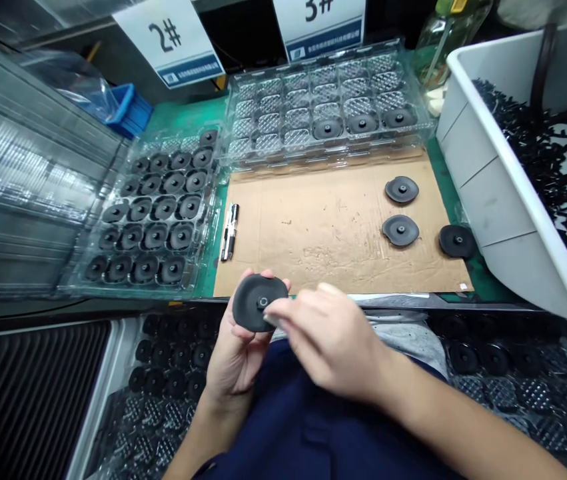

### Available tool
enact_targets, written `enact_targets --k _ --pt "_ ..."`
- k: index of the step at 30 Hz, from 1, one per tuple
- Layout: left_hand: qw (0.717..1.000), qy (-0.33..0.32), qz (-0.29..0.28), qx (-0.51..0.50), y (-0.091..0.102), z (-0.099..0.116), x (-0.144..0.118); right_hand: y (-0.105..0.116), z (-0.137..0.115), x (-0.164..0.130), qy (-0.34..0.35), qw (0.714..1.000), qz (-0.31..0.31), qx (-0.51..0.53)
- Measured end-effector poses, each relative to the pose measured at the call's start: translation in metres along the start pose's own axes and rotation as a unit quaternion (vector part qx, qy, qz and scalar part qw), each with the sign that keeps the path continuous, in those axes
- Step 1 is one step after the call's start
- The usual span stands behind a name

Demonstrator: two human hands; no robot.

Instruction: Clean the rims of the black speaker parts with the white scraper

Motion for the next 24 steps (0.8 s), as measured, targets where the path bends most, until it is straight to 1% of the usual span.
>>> enact_targets --k 1,3,5,6,8,10,12,14,16,17,18,19,20,21,22,24 --pt "1.0 0.001 -0.001 -0.008 -0.001 0.0 0.0 0.003 0.008 -0.003 -0.035 0.999 -0.001 0.006" --pt "0.999 0.016 -0.007 -0.027 -0.003 -0.001 0.0 0.003 0.031 -0.007 -0.121 0.992 0.022 0.032" --pt "0.998 0.041 -0.013 -0.048 -0.006 -0.002 -0.002 -0.007 0.06 -0.008 -0.184 0.981 0.043 0.032" --pt "0.997 0.054 -0.015 -0.057 -0.007 -0.003 -0.003 -0.014 0.074 -0.007 -0.201 0.978 0.046 0.014" --pt "0.994 0.08 -0.018 -0.074 -0.008 -0.003 -0.005 -0.032 0.099 -0.007 -0.212 0.976 0.041 -0.043" --pt "0.991 0.096 -0.024 -0.085 -0.006 -0.002 -0.007 -0.047 0.111 -0.009 -0.215 0.972 0.044 -0.082" --pt "0.99 0.106 -0.033 -0.085 -0.002 -0.002 -0.009 -0.056 0.109 -0.017 -0.223 0.968 0.068 -0.094" --pt "0.99 0.111 -0.052 -0.073 0.003 -0.004 -0.008 -0.058 0.097 -0.028 -0.223 0.967 0.08 -0.096" --pt "0.991 0.106 -0.077 -0.039 0.009 -0.007 -0.005 -0.056 0.082 -0.039 -0.215 0.972 0.071 -0.065" --pt "0.992 0.086 -0.09 -0.008 0.011 -0.008 -0.003 -0.056 0.076 -0.044 -0.209 0.975 0.058 -0.039" --pt "0.992 0.05 -0.105 0.04 0.013 -0.008 0.0 -0.055 0.072 -0.049 -0.204 0.978 0.043 -0.013" --pt "0.987 -0.001 -0.119 0.105 0.015 -0.007 0.003 -0.055 0.069 -0.052 -0.201 0.979 0.03 0.01" --pt "0.972 -0.064 -0.133 0.185 0.016 -0.006 0.006 -0.055 0.068 -0.055 -0.199 0.979 0.02 0.024" --pt "0.942 -0.131 -0.149 0.271 0.017 -0.004 0.009 -0.054 0.067 -0.058 -0.201 0.979 0.016 0.029" --pt "0.9 -0.192 -0.166 0.354 0.017 -0.002 0.012 -0.053 0.066 -0.059 -0.202 0.979 0.015 0.027" --pt "0.809 -0.273 -0.199 0.481 0.017 0.003 0.017 -0.049 0.064 -0.06 -0.207 0.978 0.022 0.024"
Point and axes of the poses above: each hand's wrist, its own x-axis towards the middle knuckle, its own y-axis out of the back of the hand, z = x × y, the point moved 1 cm from there along x, towards the middle knuckle, and after that the axes turned 14 degrees about -x, right-handed, at the moved point
